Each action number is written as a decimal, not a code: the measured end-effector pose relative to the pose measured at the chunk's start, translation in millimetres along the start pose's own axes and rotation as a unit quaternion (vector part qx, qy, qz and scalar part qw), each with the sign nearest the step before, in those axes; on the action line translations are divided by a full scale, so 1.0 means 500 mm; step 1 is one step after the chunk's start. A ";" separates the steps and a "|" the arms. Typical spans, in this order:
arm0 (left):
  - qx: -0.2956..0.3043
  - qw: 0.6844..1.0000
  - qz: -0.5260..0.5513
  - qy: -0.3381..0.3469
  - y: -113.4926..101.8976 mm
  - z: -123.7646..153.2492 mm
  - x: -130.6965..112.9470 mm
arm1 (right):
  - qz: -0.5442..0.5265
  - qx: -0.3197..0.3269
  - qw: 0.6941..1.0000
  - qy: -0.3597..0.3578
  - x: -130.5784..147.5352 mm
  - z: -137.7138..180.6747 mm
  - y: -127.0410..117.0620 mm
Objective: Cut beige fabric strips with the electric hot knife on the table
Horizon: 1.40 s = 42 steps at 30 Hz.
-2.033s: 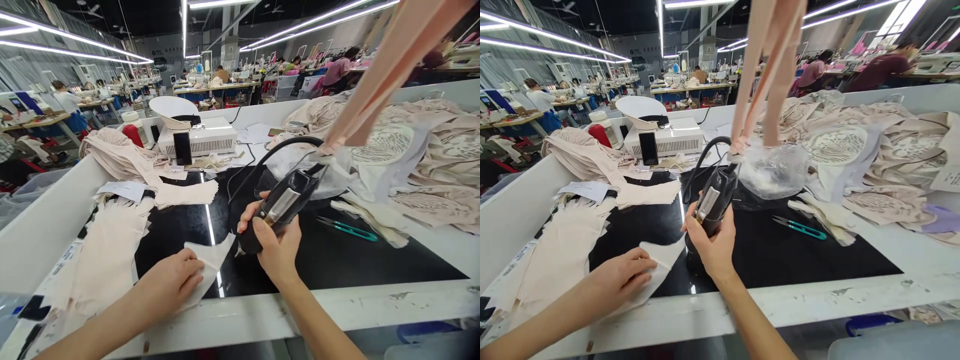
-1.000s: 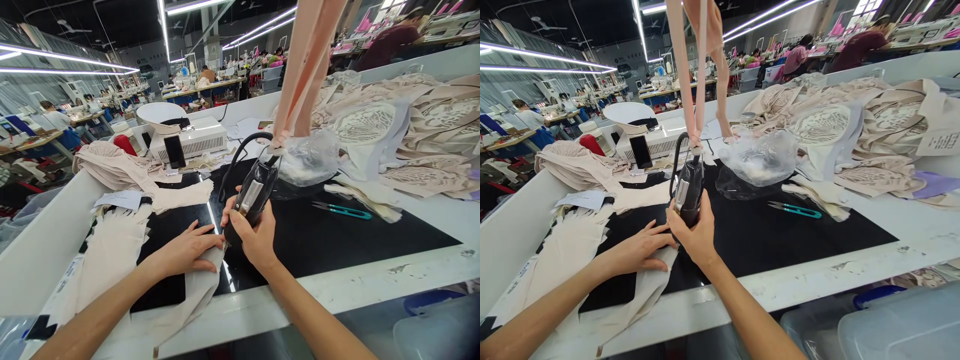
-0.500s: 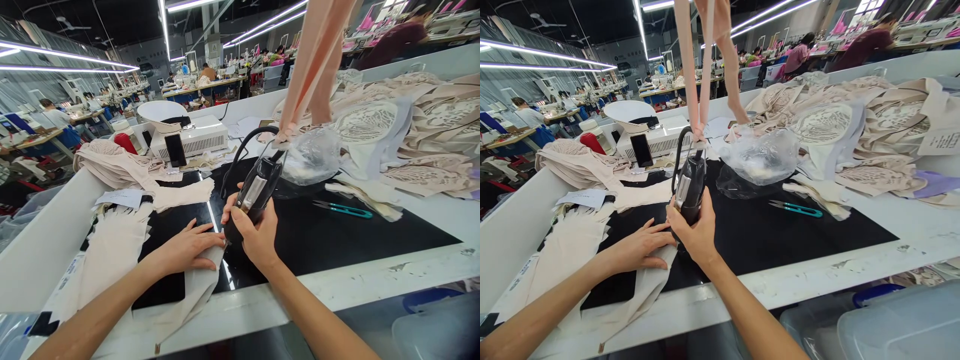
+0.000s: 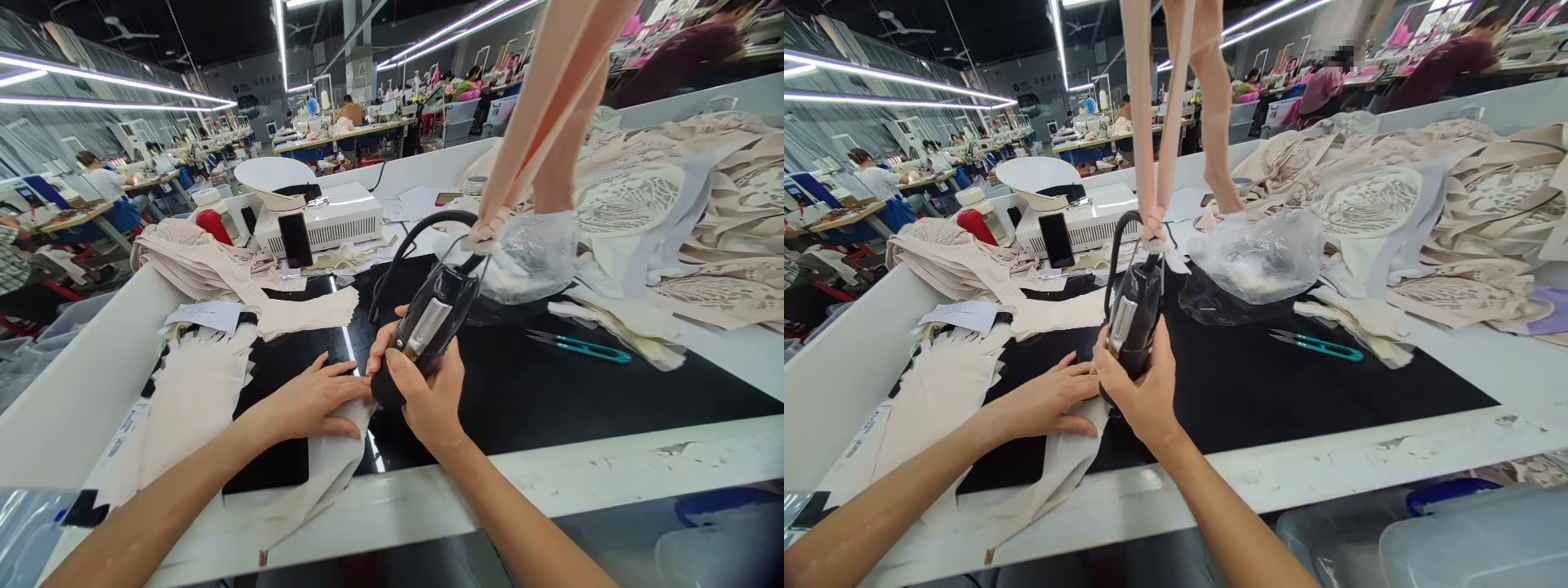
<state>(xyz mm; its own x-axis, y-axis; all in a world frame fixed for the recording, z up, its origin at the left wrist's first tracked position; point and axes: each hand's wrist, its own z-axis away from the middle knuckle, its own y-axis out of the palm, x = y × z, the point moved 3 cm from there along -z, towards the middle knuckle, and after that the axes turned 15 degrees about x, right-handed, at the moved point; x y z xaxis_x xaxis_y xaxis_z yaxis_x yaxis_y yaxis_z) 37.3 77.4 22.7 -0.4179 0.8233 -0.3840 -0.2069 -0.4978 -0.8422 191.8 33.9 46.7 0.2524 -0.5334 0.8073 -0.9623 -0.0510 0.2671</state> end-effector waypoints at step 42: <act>-0.200 0.976 -0.077 0.029 0.089 0.120 -0.027 | -0.004 0.038 0.999 0.003 0.033 0.005 0.002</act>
<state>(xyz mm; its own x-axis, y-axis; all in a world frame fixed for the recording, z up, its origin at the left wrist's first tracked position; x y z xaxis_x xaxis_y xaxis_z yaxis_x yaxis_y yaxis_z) -19.4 27.7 13.3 -0.3558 0.8997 -0.2530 0.1031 -0.2312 -0.9674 194.7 22.9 59.0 0.2607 -0.5282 0.8081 -0.9650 -0.1189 0.2336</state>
